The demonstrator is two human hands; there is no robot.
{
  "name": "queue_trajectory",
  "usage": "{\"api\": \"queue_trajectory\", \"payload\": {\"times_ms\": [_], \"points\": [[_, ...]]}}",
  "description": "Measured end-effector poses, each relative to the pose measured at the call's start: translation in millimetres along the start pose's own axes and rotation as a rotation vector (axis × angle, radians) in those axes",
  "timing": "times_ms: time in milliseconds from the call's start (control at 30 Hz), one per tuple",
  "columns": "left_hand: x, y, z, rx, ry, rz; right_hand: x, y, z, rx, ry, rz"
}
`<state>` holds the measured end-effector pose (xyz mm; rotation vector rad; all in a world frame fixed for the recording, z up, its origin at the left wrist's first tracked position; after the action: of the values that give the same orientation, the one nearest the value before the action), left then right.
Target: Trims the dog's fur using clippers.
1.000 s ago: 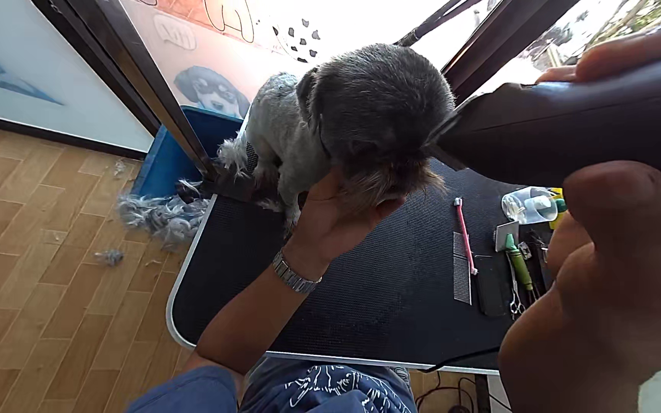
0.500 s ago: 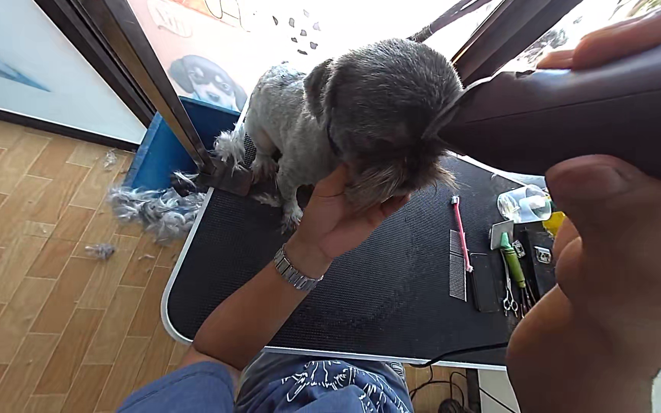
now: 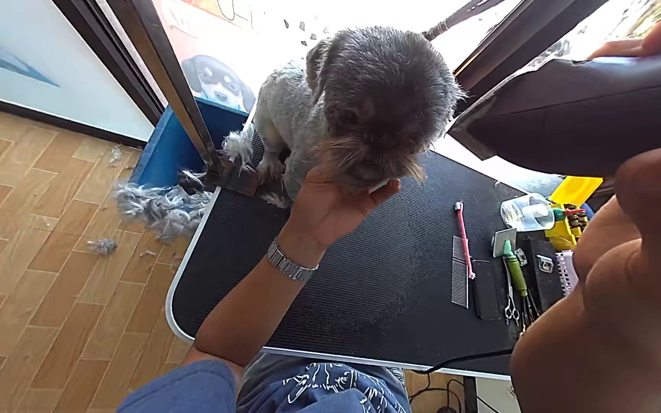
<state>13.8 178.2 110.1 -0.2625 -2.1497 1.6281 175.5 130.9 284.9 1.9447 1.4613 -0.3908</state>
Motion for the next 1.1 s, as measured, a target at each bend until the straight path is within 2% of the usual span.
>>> {"api": "queue_trajectory", "payload": {"times_ms": [233, 600, 733, 900, 1033, 1100], "points": [[-0.6, -7.4, 1.4, 0.015, 0.007, -0.014, -4.7, -14.7, -6.0, -0.035, -0.005, 0.117], [-4.8, -14.7, 0.2, 0.058, 0.054, 0.028, 3.6, -16.2, -7.9, -0.160, -0.053, 0.101], [-5.2, -17.3, 0.2, 0.085, 0.063, 0.036, 2.4, -14.1, -10.4, -0.113, -0.034, 0.073], [-8.4, -14.8, -1.1, 0.043, 0.073, 0.048, 6.8, -12.5, -7.7, -0.197, -0.058, 0.070], [-9.4, -15.5, -0.5, 0.060, 0.087, 0.035, 6.5, -9.9, -6.2, -0.127, -0.028, 0.044], [-11.0, -15.5, -1.1, 0.081, 0.096, 0.038, 5.7, -12.5, -6.2, -0.159, -0.023, 0.093]]}}
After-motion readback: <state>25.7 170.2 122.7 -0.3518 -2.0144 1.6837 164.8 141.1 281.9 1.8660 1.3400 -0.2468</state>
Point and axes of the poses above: each hand's wrist, its own z-axis away from the middle knuckle, its own y-axis out of the back of the hand, x = y × z, the point moved 2 cm from there along -z, towards the middle knuckle, and after that the axes turned 7 degrees about -z, right-handed, at the moved point
